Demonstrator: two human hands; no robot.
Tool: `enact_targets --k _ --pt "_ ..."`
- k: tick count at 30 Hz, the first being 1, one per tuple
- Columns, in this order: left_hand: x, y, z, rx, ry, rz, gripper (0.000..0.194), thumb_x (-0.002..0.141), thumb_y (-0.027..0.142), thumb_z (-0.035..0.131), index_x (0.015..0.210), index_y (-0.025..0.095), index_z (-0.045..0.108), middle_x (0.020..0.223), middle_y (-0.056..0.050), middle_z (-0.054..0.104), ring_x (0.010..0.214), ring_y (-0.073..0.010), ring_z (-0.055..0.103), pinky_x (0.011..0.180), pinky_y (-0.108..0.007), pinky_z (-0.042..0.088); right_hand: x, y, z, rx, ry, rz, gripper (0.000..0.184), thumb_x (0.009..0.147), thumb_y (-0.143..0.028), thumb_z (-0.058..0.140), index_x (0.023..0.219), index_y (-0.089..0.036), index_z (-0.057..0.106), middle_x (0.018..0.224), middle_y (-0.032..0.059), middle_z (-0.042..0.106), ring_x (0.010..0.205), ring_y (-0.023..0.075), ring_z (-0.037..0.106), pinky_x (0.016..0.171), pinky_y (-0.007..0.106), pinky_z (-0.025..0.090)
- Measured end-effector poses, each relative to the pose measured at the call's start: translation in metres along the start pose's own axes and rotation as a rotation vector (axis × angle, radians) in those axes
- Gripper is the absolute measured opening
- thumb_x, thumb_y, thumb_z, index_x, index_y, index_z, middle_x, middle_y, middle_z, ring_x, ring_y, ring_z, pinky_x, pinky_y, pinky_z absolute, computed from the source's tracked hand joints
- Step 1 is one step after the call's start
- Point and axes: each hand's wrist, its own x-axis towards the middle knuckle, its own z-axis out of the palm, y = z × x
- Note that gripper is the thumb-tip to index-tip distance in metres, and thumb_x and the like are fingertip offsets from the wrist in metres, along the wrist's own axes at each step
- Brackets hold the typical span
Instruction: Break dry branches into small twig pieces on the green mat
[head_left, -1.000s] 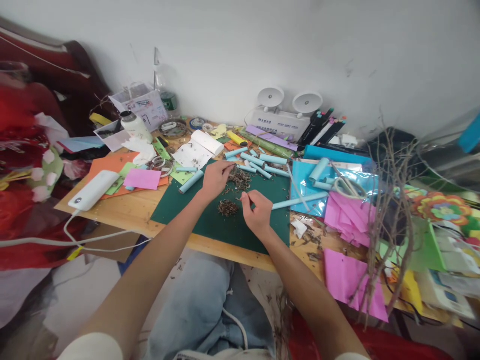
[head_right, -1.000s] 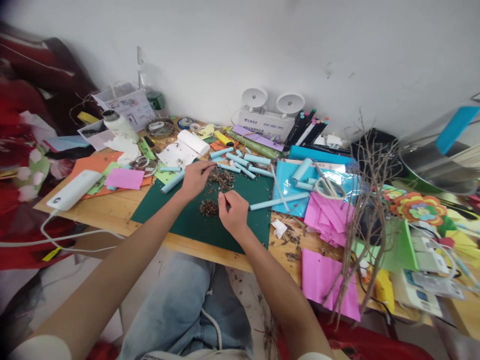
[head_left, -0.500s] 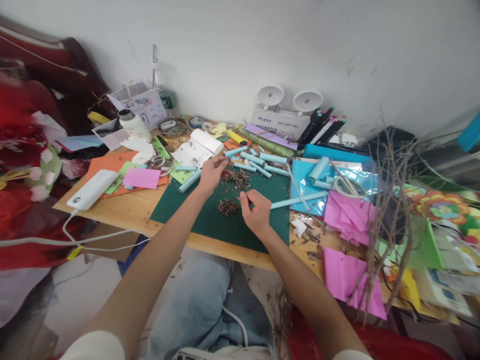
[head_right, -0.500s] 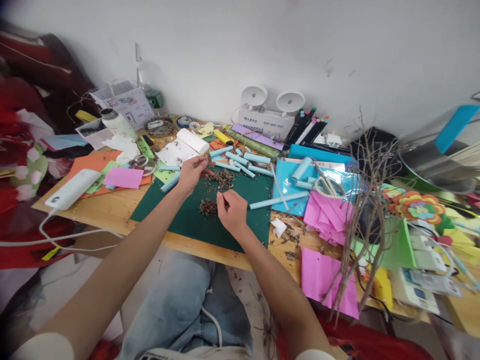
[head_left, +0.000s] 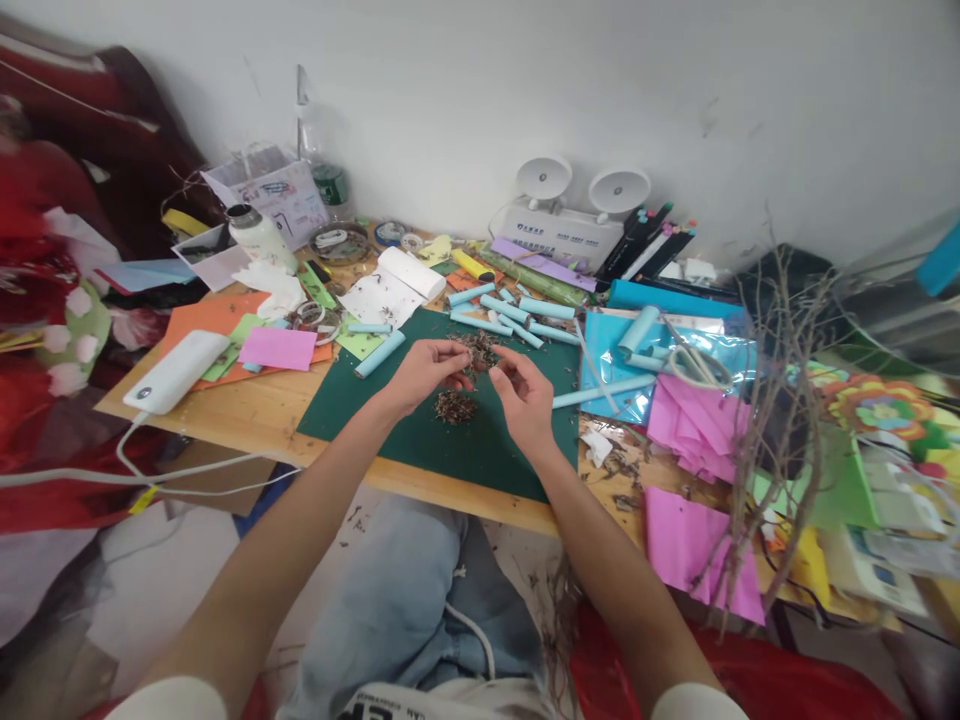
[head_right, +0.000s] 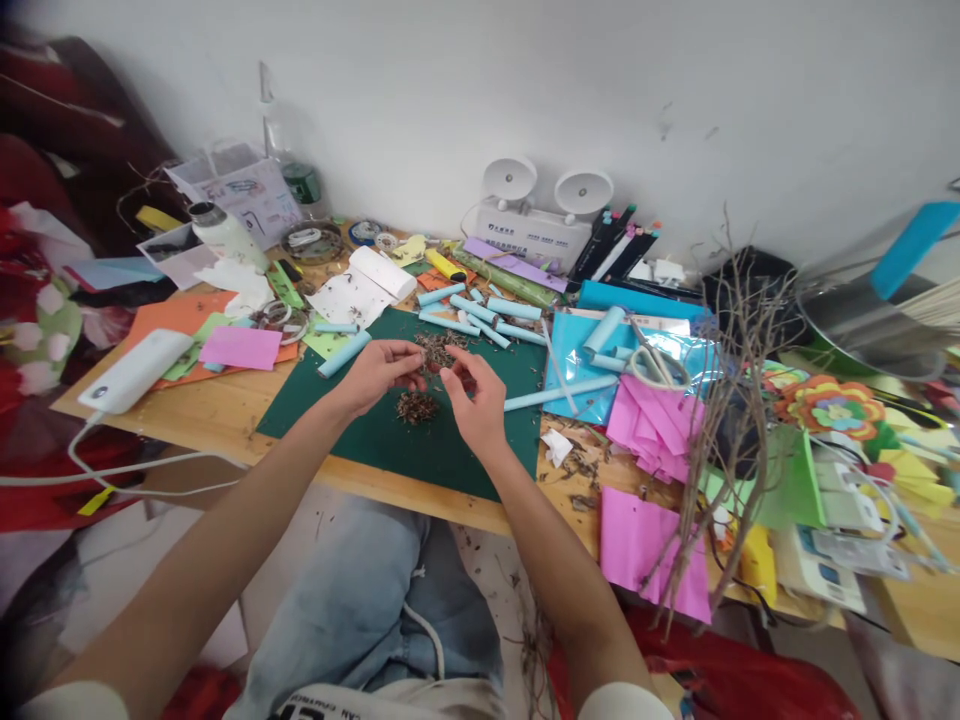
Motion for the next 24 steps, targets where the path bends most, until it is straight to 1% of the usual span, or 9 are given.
enact_targets --k 3,6,9,11,13,16,19,21,24 --pt "-0.008 -0.001 0.007 0.005 -0.046 -0.065 0.038 0.072 0.046 0.078 0.087 0.012 0.067 0.07 -0.005 0.071 0.064 -0.0166 0.07 0.062 -0.025 0.056 0.0 0.003 0.002 0.087 -0.032 -0.003 0.031 0.088 -0.038 0.065 0.116 -0.023 0.068 0.082 0.0013 0.061 0.072 0.0142 0.056 0.066 0.028 0.049" --pt "-0.012 -0.002 0.015 -0.004 -0.045 -0.083 0.04 0.07 0.047 0.079 0.089 0.012 0.071 0.073 -0.006 0.072 0.067 -0.0177 0.07 0.068 -0.03 0.058 0.0 0.001 0.004 0.062 -0.017 -0.008 0.018 0.088 -0.034 0.066 0.1 -0.023 0.074 0.08 0.0015 0.065 0.071 0.0141 0.059 0.067 0.028 0.049" --pt "-0.014 -0.005 0.021 -0.086 -0.017 -0.066 0.043 0.066 0.048 0.081 0.089 0.012 0.075 0.08 -0.007 0.074 0.075 -0.0192 0.071 0.08 -0.036 0.059 -0.001 -0.001 0.004 0.018 0.023 -0.017 0.014 0.089 -0.03 0.064 0.091 -0.022 0.075 0.083 0.003 0.069 0.075 0.0153 0.063 0.069 0.029 0.051" --pt "-0.016 -0.008 0.023 -0.144 0.006 -0.043 0.043 0.065 0.049 0.082 0.089 0.013 0.077 0.084 -0.006 0.075 0.081 -0.0201 0.07 0.087 -0.04 0.057 -0.003 -0.002 0.005 0.002 0.045 -0.029 0.014 0.089 -0.028 0.062 0.091 -0.023 0.075 0.085 0.0035 0.07 0.077 0.016 0.064 0.07 0.029 0.053" --pt "-0.018 -0.011 0.024 -0.174 0.05 -0.024 0.042 0.064 0.047 0.083 0.09 0.014 0.078 0.085 -0.006 0.076 0.083 -0.0203 0.07 0.09 -0.04 0.056 -0.006 -0.004 0.006 0.004 0.046 -0.049 0.014 0.09 -0.027 0.061 0.093 -0.023 0.075 0.087 0.004 0.071 0.079 0.0164 0.066 0.07 0.03 0.054" --pt "-0.024 -0.015 0.023 -0.133 0.157 0.0 0.04 0.063 0.044 0.084 0.091 0.015 0.079 0.083 -0.006 0.076 0.078 -0.0192 0.068 0.084 -0.036 0.056 -0.01 -0.008 0.009 0.006 0.02 -0.095 0.016 0.09 -0.026 0.061 0.098 -0.024 0.075 0.092 0.005 0.072 0.083 0.017 0.067 0.075 0.031 0.056" --pt "-0.03 -0.019 0.019 -0.008 0.258 0.059 0.036 0.067 0.043 0.081 0.091 0.016 0.079 0.082 -0.006 0.076 0.071 -0.0175 0.066 0.072 -0.031 0.055 -0.013 -0.011 0.011 -0.01 -0.042 -0.124 0.019 0.09 -0.027 0.06 0.102 -0.024 0.075 0.097 0.0057 0.072 0.088 0.0179 0.068 0.082 0.033 0.056" --pt "-0.034 -0.022 0.015 0.088 0.304 0.103 0.033 0.07 0.042 0.077 0.089 0.015 0.079 0.081 -0.006 0.075 0.07 -0.0172 0.065 0.068 -0.028 0.053 -0.014 -0.01 0.012 0.012 -0.082 -0.111 0.019 0.091 -0.029 0.061 0.103 -0.025 0.075 0.098 0.0057 0.072 0.089 0.0179 0.068 0.083 0.033 0.057" --pt "-0.038 -0.025 0.011 0.235 0.348 0.146 0.03 0.074 0.042 0.073 0.086 0.015 0.078 0.08 -0.007 0.074 0.07 -0.0172 0.064 0.066 -0.027 0.051 -0.016 -0.005 0.015 0.096 -0.113 -0.027 0.023 0.089 -0.033 0.063 0.108 -0.024 0.073 0.097 0.0053 0.073 0.086 0.0172 0.069 0.079 0.032 0.059"
